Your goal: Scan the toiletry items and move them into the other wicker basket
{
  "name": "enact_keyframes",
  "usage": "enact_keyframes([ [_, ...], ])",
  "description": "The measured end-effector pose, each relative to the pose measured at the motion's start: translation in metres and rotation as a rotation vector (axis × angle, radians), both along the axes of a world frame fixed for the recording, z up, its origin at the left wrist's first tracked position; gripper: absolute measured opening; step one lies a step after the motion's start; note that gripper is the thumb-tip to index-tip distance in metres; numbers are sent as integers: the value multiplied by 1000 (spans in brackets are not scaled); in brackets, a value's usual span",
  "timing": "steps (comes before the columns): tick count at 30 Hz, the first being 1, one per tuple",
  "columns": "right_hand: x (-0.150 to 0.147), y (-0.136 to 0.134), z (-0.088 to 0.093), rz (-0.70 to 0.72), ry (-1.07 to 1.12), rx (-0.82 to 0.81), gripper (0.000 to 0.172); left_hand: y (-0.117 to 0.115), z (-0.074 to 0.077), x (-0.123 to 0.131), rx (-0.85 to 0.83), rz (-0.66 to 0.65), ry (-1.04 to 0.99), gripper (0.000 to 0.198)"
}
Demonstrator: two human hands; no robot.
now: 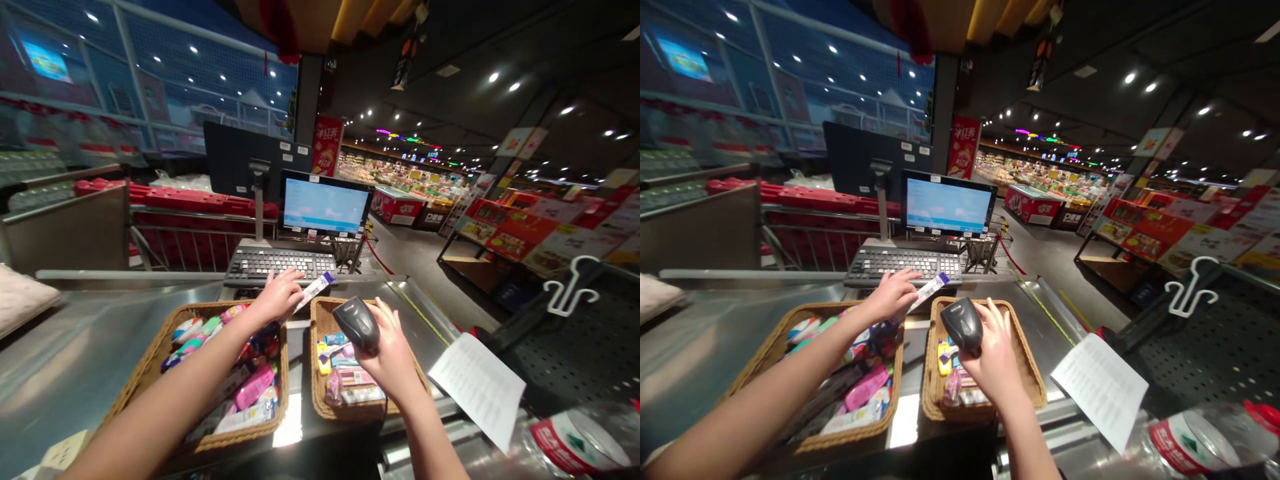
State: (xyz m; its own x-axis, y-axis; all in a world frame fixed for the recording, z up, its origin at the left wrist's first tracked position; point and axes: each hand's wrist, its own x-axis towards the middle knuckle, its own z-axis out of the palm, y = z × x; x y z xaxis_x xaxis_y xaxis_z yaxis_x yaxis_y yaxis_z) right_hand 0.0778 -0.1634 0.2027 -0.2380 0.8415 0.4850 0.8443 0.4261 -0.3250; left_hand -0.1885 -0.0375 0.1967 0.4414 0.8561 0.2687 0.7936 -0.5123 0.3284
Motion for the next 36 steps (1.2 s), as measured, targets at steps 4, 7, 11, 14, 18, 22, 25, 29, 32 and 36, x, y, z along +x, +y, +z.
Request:
enact_keyframes([
  [4, -27, 4, 11, 44, -18, -16, 54, -5, 7, -24, 60, 65, 34, 29],
  [7, -45, 4, 13, 83, -35, -25, 56, -11, 9, -41, 109, 89, 48, 28],
  [11, -63, 4, 9, 138, -67, -49, 62, -17, 6, -60, 164, 116, 64, 29],
  [14, -73, 3, 6, 166, -77, -64, 64, -20, 3, -73, 172, 127, 61, 30],
  [18, -85, 3, 5, 183, -82, -68, 66, -24, 3, -87, 156, 144, 60, 29],
  [22, -94, 1, 6, 189, -97, -82, 64, -28, 5, -98, 124, 162, 64, 25],
  [25, -100, -1, 8, 190, -102, -100, 63, -30, 4, -107, 116, 169, 46, 25],
  [29, -108, -3, 9, 202, -98, -112, 59, -31, 0, -119, 126, 177, 38, 27],
  [32, -113, -5, 10, 213, -102, -120, 59, -33, -3, -126, 123, 184, 38, 26],
  [36, -119, -8, 10, 249, -111, -134, 58, -38, -5, -133, 97, 199, 42, 24],
])
